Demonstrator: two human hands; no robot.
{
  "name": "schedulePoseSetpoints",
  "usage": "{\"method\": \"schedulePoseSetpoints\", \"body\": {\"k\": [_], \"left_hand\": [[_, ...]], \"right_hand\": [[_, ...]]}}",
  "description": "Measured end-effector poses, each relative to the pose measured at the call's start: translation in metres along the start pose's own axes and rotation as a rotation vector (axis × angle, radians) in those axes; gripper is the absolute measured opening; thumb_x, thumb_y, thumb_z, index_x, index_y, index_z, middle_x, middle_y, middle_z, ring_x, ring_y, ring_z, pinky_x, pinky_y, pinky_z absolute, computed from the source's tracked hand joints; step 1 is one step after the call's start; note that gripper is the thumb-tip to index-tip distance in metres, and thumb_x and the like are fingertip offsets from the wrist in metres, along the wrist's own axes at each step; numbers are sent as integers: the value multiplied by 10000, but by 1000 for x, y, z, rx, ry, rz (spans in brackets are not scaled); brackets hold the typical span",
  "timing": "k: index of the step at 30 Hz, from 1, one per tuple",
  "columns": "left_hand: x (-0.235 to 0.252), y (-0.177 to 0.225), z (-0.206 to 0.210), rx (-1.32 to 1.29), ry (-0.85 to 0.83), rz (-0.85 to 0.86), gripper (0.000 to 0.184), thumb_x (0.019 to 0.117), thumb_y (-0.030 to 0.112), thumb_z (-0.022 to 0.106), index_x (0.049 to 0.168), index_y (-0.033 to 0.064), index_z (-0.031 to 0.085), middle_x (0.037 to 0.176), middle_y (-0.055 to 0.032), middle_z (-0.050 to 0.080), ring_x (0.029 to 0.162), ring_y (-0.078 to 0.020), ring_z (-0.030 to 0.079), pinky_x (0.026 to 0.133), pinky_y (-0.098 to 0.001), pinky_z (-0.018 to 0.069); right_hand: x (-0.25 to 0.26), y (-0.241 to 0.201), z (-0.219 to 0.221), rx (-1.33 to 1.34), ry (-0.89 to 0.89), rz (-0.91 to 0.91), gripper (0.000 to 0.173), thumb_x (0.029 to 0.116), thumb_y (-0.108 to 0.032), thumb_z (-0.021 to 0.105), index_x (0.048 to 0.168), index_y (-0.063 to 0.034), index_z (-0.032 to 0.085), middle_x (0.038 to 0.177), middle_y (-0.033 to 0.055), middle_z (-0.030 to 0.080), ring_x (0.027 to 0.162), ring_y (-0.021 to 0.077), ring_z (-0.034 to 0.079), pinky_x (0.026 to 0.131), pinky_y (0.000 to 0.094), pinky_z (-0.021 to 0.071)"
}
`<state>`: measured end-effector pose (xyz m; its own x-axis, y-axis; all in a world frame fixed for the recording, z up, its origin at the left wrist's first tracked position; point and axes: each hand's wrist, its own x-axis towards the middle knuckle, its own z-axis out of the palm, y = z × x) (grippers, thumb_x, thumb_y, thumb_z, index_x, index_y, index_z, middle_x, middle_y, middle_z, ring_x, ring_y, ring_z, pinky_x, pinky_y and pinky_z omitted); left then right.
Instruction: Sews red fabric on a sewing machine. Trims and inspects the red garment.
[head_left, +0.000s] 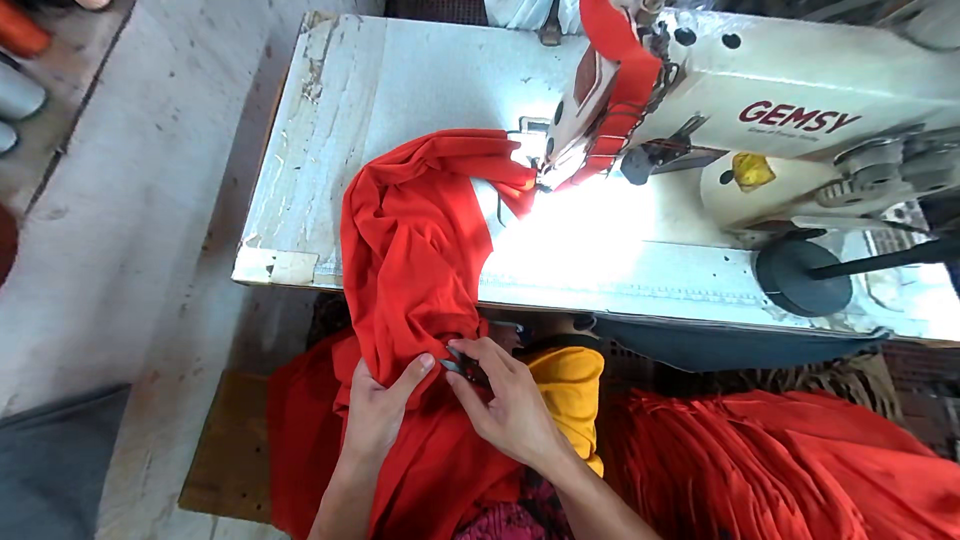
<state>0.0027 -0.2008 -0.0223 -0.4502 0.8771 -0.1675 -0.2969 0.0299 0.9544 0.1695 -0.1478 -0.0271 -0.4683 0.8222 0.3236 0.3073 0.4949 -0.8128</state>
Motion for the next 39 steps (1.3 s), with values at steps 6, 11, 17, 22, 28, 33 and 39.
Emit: {"method": "schedulePoseSetpoints", "body": {"k": [6,11,17,22,28,33,39], "left_hand": [[-1,11,13,5,49,3,434,777,26,814,1134,-28,573,950,-32,750,889,-103,735,839,-287,629],[-1,-2,11,134,14,39,367,820,12,786,1130,-20,593,943,-21,753,892,-99,738,844,-281,629],[-2,-14,2,31,0,3,429,829,19,792,1193,-40,574,1004,-89,746,943,-175,739,880,-353,629],[0,-11,-2,29,-29,45,453,821,23,802,1204,-43,568,1015,-92,746,952,-179,738,889,-355,627],[0,-4,-11,139,-32,74,439,806,50,815,1180,-10,595,1006,-42,758,943,-136,742,876,-319,632],[3,-1,-22,107,-50,101,450,811,49,812,1196,1,584,1018,-24,760,953,-133,742,886,-319,630],[3,-5,-29,150,-117,126,327,850,78,772,1145,71,633,1005,30,765,950,-94,734,877,-294,619]], "right_hand": [[-1,1,4,-15,17,7,314,1019,-228,615,1229,-7,693,1098,110,742,985,123,709,854,244,577],[-4,2,15,-6,145,-103,295,986,-196,679,1204,3,695,1032,108,724,955,113,695,849,234,588],[8,9,-7,126,117,82,345,988,-227,675,1225,24,671,1090,83,710,920,47,667,785,190,579],[12,15,-2,403,-82,184,245,1011,-182,637,1129,16,720,1000,60,735,840,25,649,765,185,547],[14,17,4,415,-56,118,172,1029,-137,587,1024,3,688,923,42,668,808,32,606,727,188,525],[13,30,-14,844,74,261,151,1080,-159,478,1094,-63,594,1094,44,664,654,13,525,528,174,424],[13,24,-2,1044,-126,470,133,1064,-160,504,1154,-91,572,643,-83,461,504,-2,410,465,171,362]]}}
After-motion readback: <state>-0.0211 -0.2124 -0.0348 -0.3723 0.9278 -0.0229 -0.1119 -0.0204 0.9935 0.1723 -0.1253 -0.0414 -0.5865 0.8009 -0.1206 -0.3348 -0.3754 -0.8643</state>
